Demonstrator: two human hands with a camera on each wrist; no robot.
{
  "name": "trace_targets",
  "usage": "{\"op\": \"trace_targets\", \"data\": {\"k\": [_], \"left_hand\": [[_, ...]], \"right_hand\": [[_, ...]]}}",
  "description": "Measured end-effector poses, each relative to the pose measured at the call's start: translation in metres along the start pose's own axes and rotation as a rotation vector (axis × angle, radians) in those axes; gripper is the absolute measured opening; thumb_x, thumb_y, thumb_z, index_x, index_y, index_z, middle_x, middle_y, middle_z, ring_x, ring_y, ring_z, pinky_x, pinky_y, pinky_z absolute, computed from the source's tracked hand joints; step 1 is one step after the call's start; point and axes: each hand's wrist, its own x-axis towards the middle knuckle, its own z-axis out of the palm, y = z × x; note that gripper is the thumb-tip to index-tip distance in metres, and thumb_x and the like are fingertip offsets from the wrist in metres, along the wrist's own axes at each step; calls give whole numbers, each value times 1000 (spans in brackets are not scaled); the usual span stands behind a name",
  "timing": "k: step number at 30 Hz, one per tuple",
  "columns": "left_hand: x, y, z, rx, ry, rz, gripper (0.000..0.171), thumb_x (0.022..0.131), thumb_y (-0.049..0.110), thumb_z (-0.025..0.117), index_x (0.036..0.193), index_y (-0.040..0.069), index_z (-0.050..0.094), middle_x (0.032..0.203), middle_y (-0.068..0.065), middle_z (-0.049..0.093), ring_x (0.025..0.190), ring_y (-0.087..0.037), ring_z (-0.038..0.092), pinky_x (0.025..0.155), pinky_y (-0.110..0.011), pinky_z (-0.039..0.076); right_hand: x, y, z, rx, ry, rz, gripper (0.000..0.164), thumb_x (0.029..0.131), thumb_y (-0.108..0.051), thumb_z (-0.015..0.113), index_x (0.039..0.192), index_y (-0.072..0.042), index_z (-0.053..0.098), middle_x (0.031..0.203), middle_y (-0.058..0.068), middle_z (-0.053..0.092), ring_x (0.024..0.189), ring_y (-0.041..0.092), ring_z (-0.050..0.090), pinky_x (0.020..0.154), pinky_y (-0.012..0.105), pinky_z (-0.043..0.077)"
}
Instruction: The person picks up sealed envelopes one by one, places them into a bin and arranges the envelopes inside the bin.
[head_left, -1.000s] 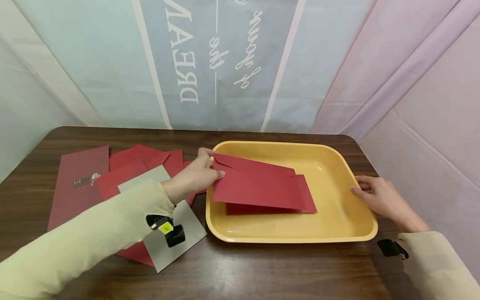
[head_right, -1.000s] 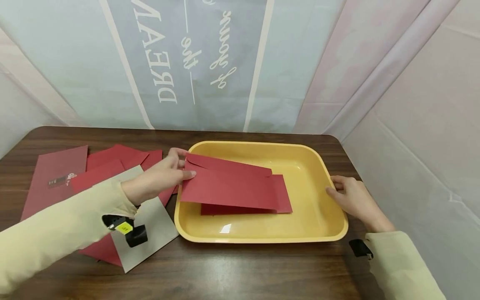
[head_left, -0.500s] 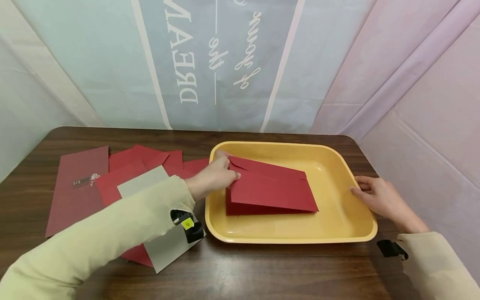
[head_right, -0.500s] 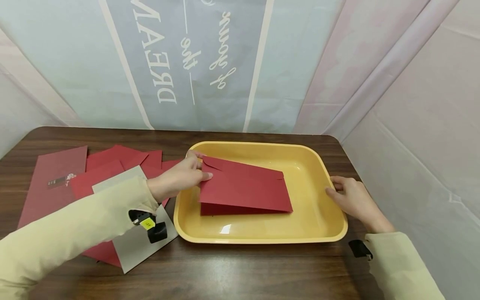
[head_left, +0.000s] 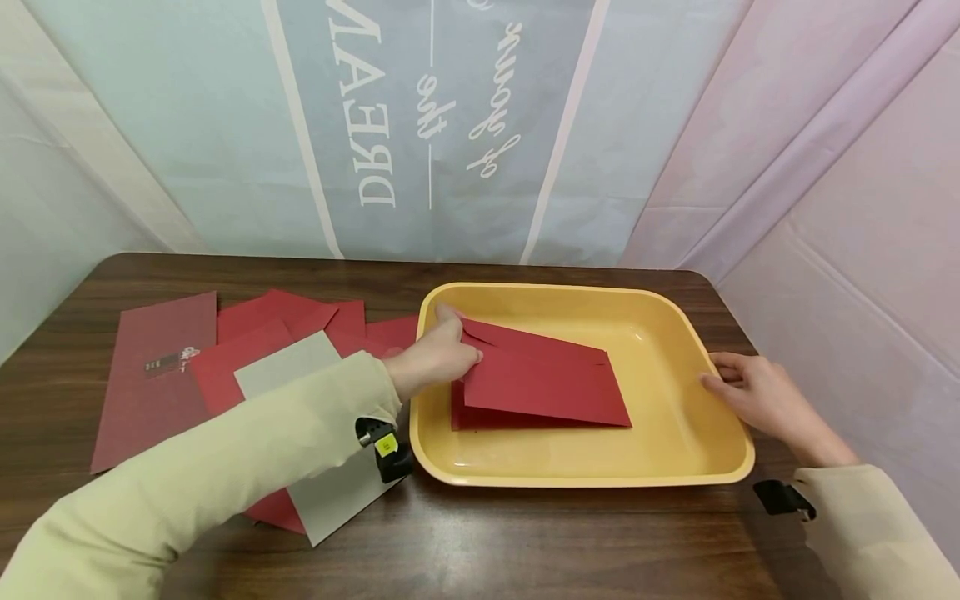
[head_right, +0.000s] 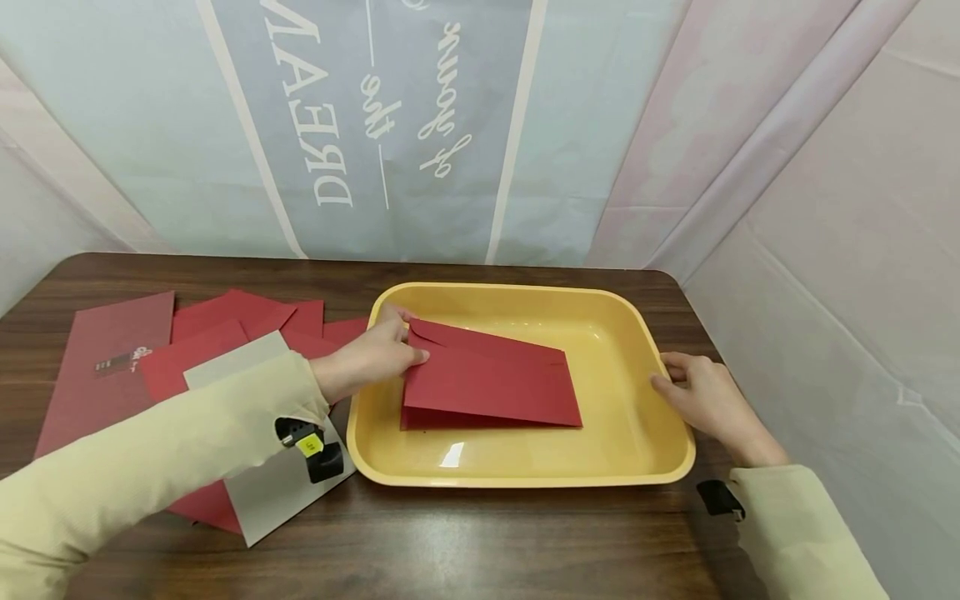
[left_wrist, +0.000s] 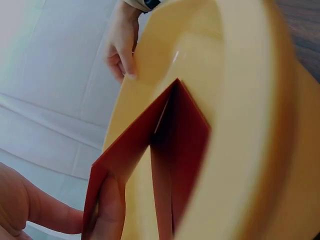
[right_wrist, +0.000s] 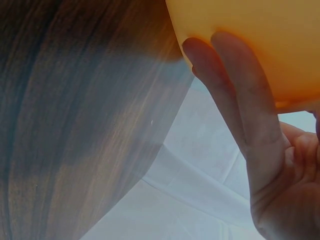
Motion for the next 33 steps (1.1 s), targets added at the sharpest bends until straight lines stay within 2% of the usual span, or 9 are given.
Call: {"op": "trace_targets", "data": {"k": [3,9,12,17,25,29,33], "left_hand": [[1,-2,0,30,9,3,60,91,4,55,137,1,16,87,-13,54,68,-18,51,73,-28,40],[2,-5,-1,81,11,18,64,90,3,54,141,3,15,101,-19,60,74,-20,56,74,-29,43],[2,-7,-1,130,1,23,63,89,4,55,139,3,17,100,-18,62,75,-21,59,74,-30,45],[1,-7,-1,207,-32,34,65,86,4,56,140,2,18,101,-17,62,83,-23,61,81,-33,48],[-2,-6,2,299,-42,36,68,86,2,55,144,0,19,123,-21,48,108,-29,52,94,-40,46],[0,-5,3,356,-50,12,71,87,5,56,145,-1,17,128,-22,42,108,-30,48,92,-40,44],[3,-3,4,425,-54,-14,74,88,8,57,147,-2,13,130,-23,39,100,-29,49,84,-36,45]], "right_hand": [[0,0,0,0,2,-5,45,95,-15,58,125,17,51,107,33,65,85,39,70,63,28,55],[0,1,0,-1,1,-1,46,95,-16,58,126,17,51,107,32,65,84,37,70,62,23,53],[0,1,0,-6,4,-3,45,95,-16,59,125,17,51,107,31,65,83,35,71,61,20,51],[0,1,1,-10,8,-7,45,94,-16,59,125,17,52,106,31,65,81,34,71,61,19,50],[0,0,1,-10,7,-4,46,94,-16,59,125,18,51,106,32,65,83,37,70,61,22,52],[0,0,1,-1,6,-3,46,94,-15,59,125,18,51,107,32,65,81,34,71,60,20,51],[1,1,1,3,9,-2,46,94,-16,59,125,18,51,107,33,65,80,33,71,60,20,51]]}}
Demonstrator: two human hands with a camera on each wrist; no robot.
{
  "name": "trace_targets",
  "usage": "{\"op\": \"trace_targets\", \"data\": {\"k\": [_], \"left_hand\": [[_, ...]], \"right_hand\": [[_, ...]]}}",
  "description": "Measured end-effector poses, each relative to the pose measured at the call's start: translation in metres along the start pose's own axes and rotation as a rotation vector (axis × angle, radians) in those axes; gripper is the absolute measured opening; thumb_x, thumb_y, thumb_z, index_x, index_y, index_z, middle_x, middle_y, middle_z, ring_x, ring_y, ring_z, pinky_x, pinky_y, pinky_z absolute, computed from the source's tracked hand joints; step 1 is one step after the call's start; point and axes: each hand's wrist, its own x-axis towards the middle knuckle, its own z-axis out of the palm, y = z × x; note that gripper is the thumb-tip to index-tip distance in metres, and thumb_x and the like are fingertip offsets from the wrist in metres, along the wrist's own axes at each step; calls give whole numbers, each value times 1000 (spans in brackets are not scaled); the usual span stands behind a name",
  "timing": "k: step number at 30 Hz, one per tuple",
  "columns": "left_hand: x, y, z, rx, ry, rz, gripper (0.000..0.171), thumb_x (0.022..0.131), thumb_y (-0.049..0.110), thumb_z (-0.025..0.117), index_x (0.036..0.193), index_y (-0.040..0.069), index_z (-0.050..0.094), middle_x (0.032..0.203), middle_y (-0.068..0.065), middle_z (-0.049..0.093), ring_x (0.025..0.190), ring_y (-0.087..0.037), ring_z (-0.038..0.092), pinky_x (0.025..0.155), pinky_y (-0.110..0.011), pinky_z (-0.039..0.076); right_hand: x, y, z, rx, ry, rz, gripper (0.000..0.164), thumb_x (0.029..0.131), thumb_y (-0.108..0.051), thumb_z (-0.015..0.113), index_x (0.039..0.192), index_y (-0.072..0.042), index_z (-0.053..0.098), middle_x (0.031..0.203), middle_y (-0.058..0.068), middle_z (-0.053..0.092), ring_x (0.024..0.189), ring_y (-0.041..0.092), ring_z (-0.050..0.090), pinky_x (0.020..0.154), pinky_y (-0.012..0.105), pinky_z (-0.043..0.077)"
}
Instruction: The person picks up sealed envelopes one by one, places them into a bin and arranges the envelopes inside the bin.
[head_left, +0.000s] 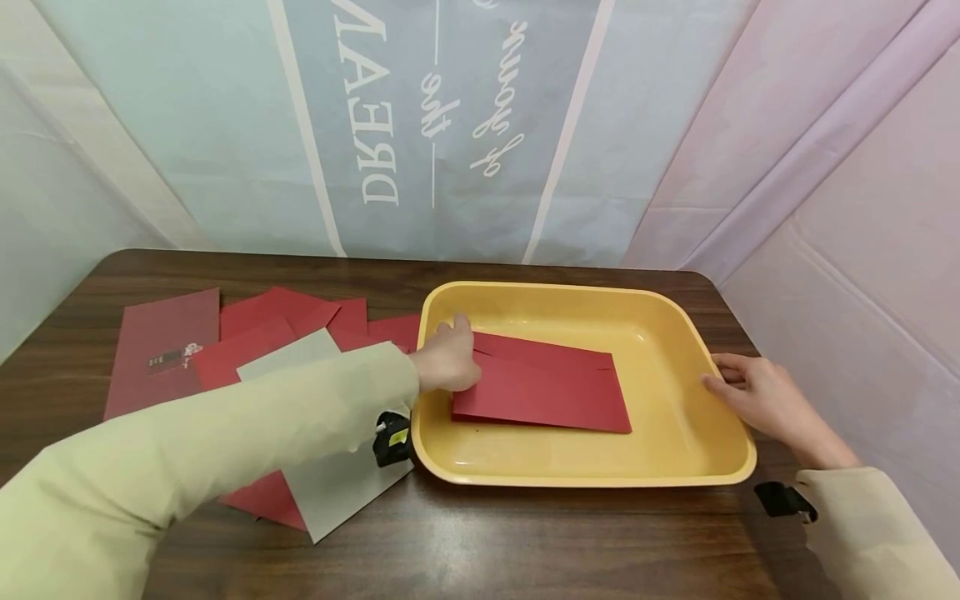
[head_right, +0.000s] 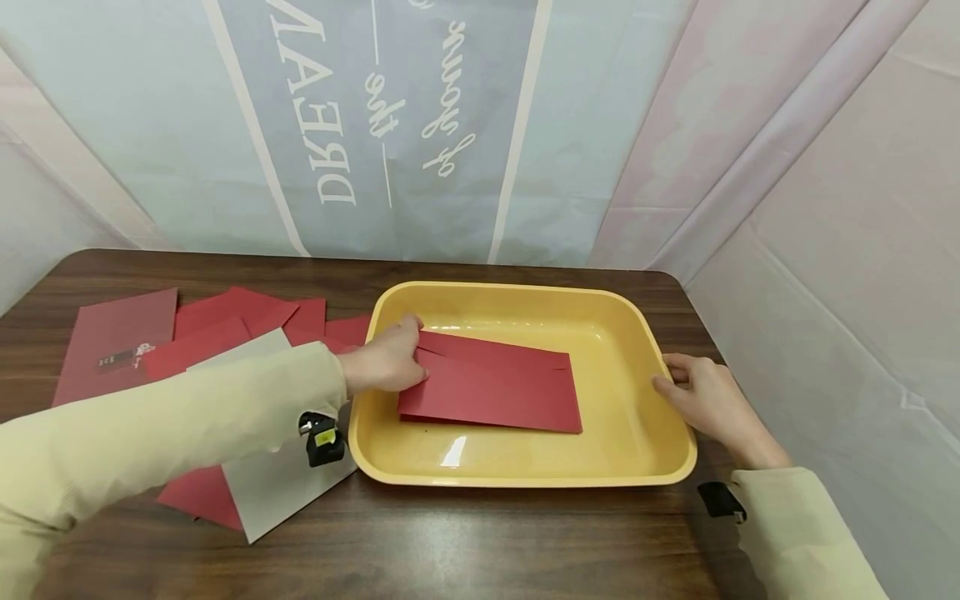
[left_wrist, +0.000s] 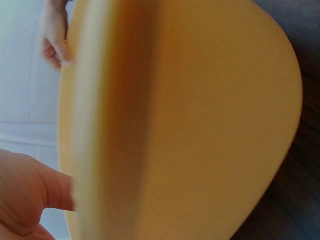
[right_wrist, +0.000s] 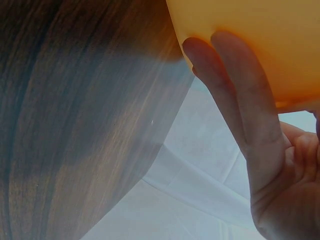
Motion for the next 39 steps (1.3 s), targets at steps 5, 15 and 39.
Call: {"op": "trace_targets", "data": {"k": [5,15,39], "left_hand": [[4,3,5,105,-3,-38,74,89,11,59,146,-3,15,126,-23,40,90,-27,53,65,-29,52],[6,3,10,125,-40,-70,68,88,9,61,143,1,21,120,-22,38,72,-25,59,54,-28,54],[4,7,13,192,-54,-77,78,85,15,66,148,1,21,126,-21,40,81,-25,57,61,-31,56]], "right_hand": [[0,0,-1,2,0,2,47,95,-17,59,125,18,51,107,33,64,81,33,71,60,19,51],[0,0,-1,-13,2,2,47,94,-17,59,125,17,51,107,32,65,83,37,70,61,22,52],[-2,2,-1,4,25,-12,45,94,-18,60,124,15,54,103,30,67,76,24,72,62,16,48]]}}
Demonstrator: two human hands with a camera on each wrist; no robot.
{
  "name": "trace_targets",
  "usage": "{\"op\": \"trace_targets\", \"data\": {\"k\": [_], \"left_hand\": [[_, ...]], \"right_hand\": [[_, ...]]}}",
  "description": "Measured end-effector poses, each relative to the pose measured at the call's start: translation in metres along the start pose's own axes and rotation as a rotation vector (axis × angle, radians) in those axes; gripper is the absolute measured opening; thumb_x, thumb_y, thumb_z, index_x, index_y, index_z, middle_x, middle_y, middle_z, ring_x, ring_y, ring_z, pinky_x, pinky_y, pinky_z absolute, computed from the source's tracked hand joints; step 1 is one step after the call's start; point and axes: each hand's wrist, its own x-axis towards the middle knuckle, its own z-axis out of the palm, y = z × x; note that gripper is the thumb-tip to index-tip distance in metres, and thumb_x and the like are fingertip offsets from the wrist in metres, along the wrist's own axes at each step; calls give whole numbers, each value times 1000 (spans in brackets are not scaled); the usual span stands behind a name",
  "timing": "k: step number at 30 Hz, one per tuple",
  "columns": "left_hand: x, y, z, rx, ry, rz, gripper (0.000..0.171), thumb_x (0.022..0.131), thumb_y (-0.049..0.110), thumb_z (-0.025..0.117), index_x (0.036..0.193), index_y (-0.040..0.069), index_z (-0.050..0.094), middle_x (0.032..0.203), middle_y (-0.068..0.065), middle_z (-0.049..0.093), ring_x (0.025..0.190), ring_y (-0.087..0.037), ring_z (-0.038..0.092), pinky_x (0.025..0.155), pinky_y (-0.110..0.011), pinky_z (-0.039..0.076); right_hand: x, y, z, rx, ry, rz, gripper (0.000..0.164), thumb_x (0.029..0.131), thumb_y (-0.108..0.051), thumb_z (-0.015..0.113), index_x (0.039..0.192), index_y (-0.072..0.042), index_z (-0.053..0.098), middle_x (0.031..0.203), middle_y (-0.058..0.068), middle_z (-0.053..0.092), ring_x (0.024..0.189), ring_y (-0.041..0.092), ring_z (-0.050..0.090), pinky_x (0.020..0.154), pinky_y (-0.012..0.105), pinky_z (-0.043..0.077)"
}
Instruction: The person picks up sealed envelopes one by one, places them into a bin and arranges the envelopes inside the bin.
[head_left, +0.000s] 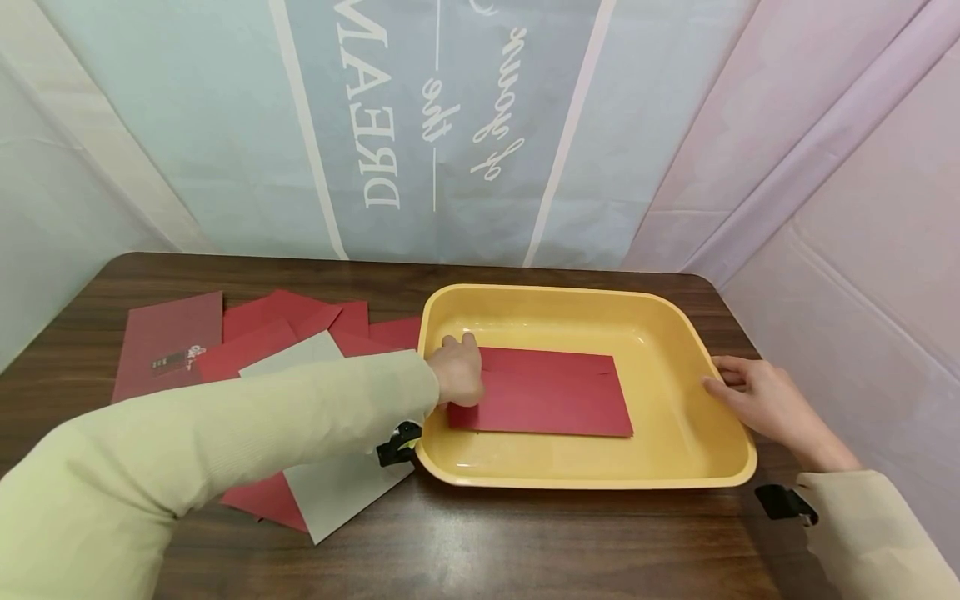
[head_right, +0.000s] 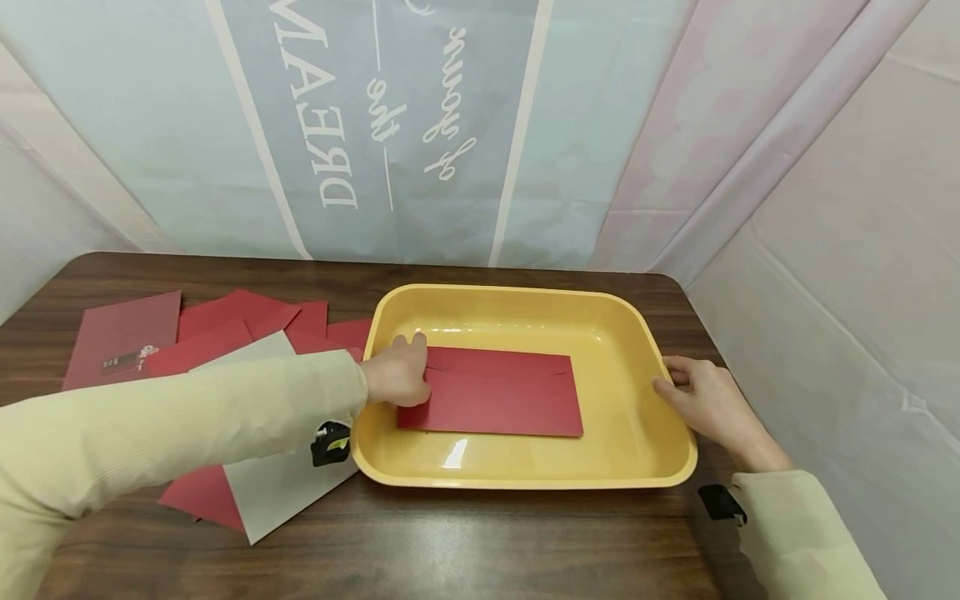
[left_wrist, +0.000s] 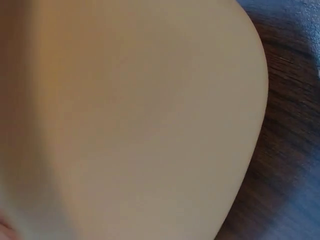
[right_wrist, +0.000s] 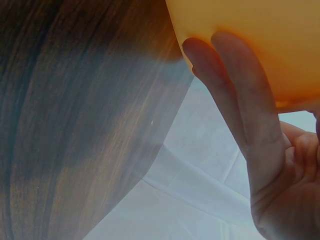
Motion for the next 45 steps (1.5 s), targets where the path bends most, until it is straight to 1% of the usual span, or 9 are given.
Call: {"op": "trace_targets", "data": {"k": [5,13,18,20,23,26,34,40,45], "left_hand": [[-7,0,-7,35,30,42,64,80,18,69,132,-3,36,111,-16,45,89,-24,52,77,-34,50],[-15,2,-22,-29,-5,64,58,83,19,64,129,-3,36,117,-16,41,86,-24,52,60,-32,52],[-19,2,-31,-89,-24,108,48,87,21,61,122,-3,38,118,-16,41,70,-21,50,56,-27,44],[-20,1,-35,-110,-16,140,46,90,24,59,122,-3,40,111,-15,47,67,-20,50,60,-27,43],[-23,-3,-41,-123,25,183,45,93,28,57,124,-2,45,101,-12,54,77,-20,55,73,-29,45],[-26,-9,-47,-171,97,214,41,95,27,56,126,1,51,109,-10,58,91,-18,59,85,-32,47],[-33,-50,-53,-462,212,197,25,97,19,54,116,2,55,107,-15,60,85,-21,66,81,-34,55],[-38,-90,-55,-460,194,162,30,97,20,53,118,-1,54,110,-20,60,96,-31,66,88,-42,52],[-45,-120,-60,-390,163,176,32,95,21,56,118,-2,55,111,-18,59,95,-29,64,86,-40,52]], "right_hand": [[1,0,-1,-5,7,-8,45,94,-19,59,124,15,54,103,30,67,73,19,72,62,16,48],[0,-1,-1,-17,-2,0,47,94,-20,59,124,15,54,104,31,66,78,30,71,62,17,48],[-1,-1,1,-7,-7,2,47,94,-20,59,124,15,53,104,30,67,77,28,72,61,17,49],[-1,-2,2,-2,-6,1,47,95,-20,59,125,15,53,104,30,67,76,27,72,61,17,49],[0,-1,2,1,-5,1,46,94,-19,59,125,16,52,104,31,66,76,26,72,61,17,48],[-1,0,2,2,-7,3,46,94,-18,59,125,17,52,104,32,65,79,31,71,61,16,48],[0,2,0,-17,-1,-6,47,94,-18,59,124,18,52,104,34,65,82,39,70,61,17,48],[0,2,0,-30,-5,-3,46,94,-17,59,123,18,52,104,33,65,82,39,70,61,18,48],[-1,2,2,-23,-5,-1,45,94,-15,59,124,18,52,104,34,65,82,38,70,60,17,48]]}}
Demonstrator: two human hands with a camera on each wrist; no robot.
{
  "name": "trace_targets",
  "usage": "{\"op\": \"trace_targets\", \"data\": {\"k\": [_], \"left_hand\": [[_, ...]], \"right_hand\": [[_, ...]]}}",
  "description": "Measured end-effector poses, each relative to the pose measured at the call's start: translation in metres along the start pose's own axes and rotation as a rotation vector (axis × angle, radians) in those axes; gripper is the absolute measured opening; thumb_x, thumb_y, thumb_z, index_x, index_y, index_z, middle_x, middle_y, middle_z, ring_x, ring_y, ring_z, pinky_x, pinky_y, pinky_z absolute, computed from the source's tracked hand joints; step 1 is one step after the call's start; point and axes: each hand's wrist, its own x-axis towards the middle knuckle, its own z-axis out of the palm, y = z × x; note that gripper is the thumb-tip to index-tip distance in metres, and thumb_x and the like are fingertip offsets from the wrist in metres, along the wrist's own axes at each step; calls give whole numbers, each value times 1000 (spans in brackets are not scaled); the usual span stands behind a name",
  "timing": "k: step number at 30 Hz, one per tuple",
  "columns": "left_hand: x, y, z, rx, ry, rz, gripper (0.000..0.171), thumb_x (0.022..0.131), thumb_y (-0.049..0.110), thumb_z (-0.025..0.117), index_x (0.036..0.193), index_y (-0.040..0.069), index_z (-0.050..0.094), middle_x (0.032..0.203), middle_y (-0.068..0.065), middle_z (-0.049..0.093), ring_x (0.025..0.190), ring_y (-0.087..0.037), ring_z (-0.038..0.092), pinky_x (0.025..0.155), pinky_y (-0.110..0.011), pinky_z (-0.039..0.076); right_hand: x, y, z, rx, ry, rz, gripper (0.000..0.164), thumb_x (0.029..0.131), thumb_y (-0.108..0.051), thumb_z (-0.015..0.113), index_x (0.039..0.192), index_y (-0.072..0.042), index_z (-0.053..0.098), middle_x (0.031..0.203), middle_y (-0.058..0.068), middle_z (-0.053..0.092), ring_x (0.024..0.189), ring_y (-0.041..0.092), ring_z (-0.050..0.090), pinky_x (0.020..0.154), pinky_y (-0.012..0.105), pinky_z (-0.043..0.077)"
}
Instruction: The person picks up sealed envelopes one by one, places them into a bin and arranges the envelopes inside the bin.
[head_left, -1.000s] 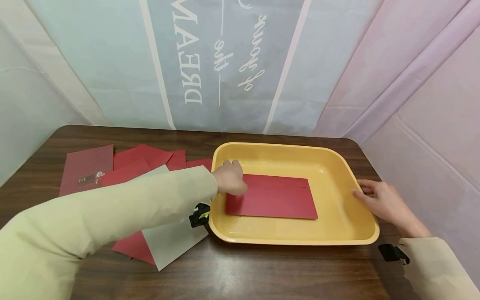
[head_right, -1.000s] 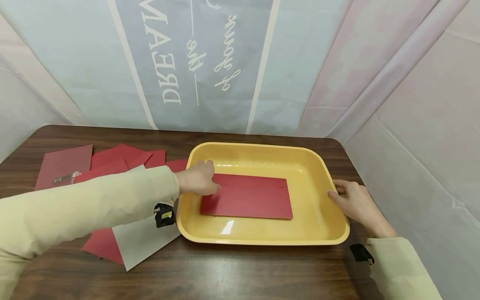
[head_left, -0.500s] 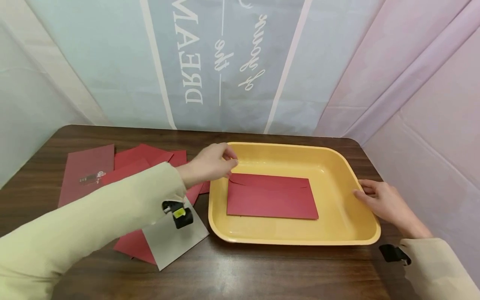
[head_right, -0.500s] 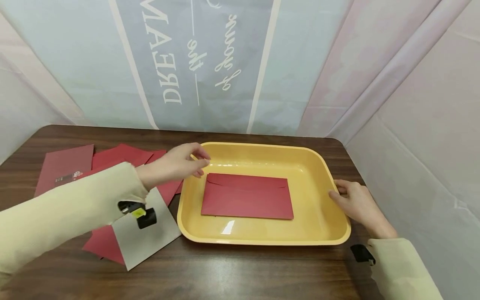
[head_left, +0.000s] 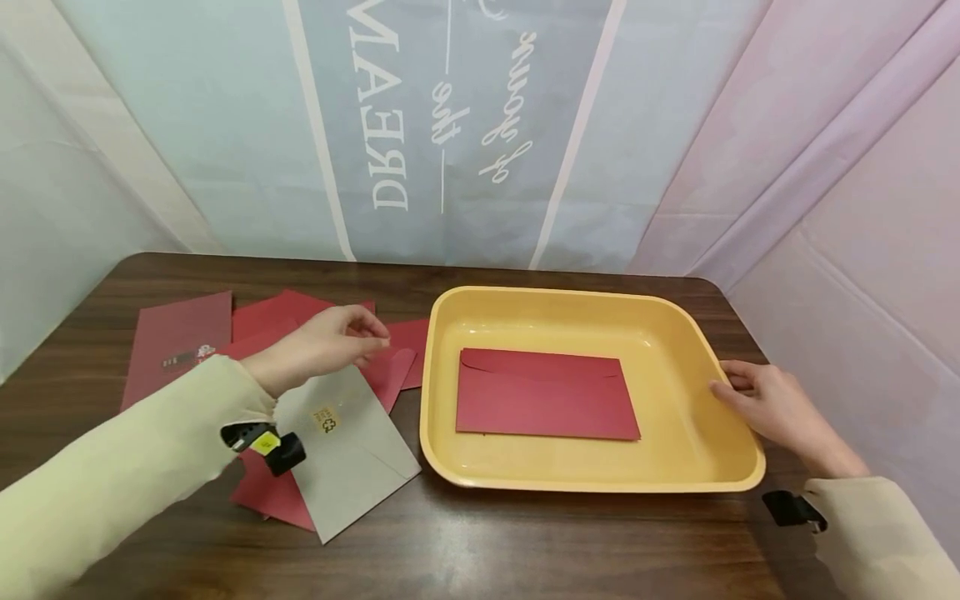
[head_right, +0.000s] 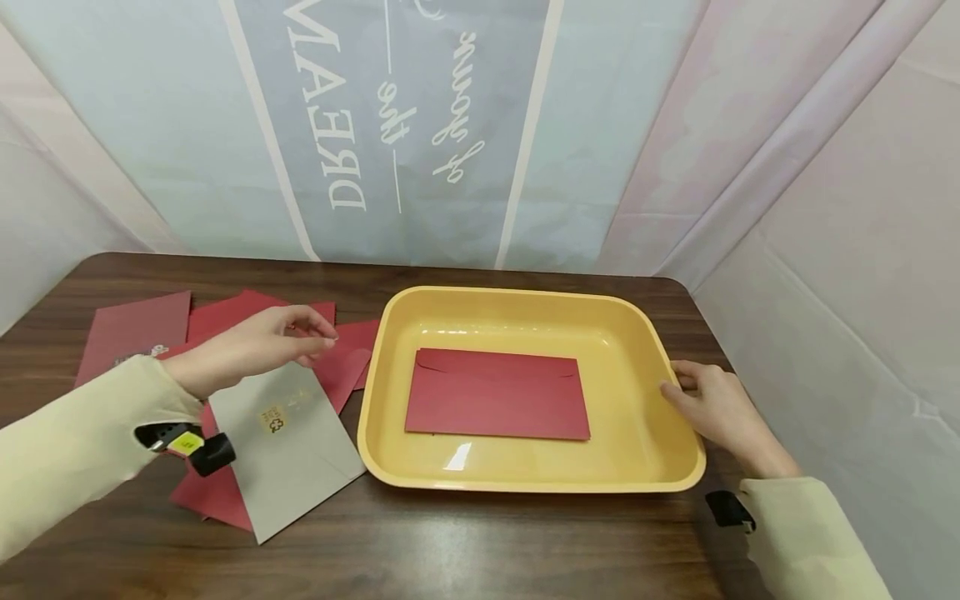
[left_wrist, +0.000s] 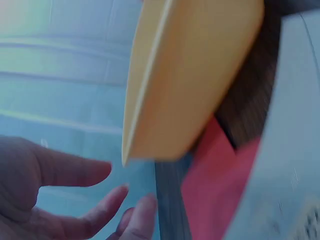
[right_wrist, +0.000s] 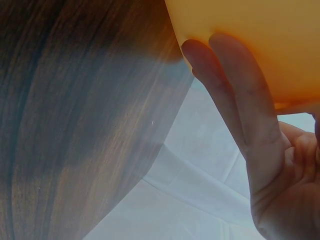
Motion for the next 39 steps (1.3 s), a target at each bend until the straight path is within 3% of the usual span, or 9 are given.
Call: {"op": "trace_targets", "data": {"k": [6,10,13,16,19,23,31,39], "left_hand": [[-7,-32,-15,190,21,59,38,88,21,68,117,0,57,118,-21,55,102,-32,58,82,-42,50],[-13,-53,-17,331,13,156,56,79,23,78,126,3,55,131,-25,44,118,-39,47,91,-55,45],[-19,-66,-18,378,-34,231,76,72,24,84,136,4,48,145,-26,30,131,-45,31,97,-64,37],[-24,-75,-20,369,-123,256,92,69,26,86,145,6,38,155,-24,14,139,-47,16,102,-68,28],[-27,-81,-21,345,-193,250,100,67,28,86,149,7,32,158,-23,9,142,-47,11,105,-67,25],[-29,-88,-21,325,-218,254,104,66,28,86,149,5,29,157,-25,10,141,-47,10,105,-66,25],[-31,-96,-20,323,-206,195,105,66,27,86,150,5,27,157,-25,9,140,-47,10,103,-64,28],[-35,-103,-19,446,-156,139,107,70,43,81,151,3,23,155,-29,10,139,-50,11,103,-68,25]], "right_hand": [[-1,2,-3,-8,9,-3,46,94,-17,60,123,17,53,103,34,65,79,34,71,60,17,47],[-1,1,-2,-15,10,-5,46,94,-19,60,123,16,54,103,32,66,75,27,71,60,18,48],[0,1,-1,-13,6,-9,46,94,-20,60,123,15,54,102,31,66,75,27,71,61,18,48],[0,1,0,-18,9,-14,46,94,-20,60,123,15,54,102,31,67,76,29,71,61,17,48],[0,1,0,-20,17,-16,45,93,-18,61,122,16,55,101,31,67,77,32,71,61,17,47],[0,1,1,-21,25,-21,44,93,-17,61,121,17,55,100,32,67,77,34,71,60,16,47],[0,1,2,-27,28,-21,45,93,-19,61,122,15,56,101,30,67,72,19,71,61,16,47],[0,1,2,-20,23,-16,46,93,-20,60,123,15,55,102,31,67,71,18,71,60,16,47]]}}
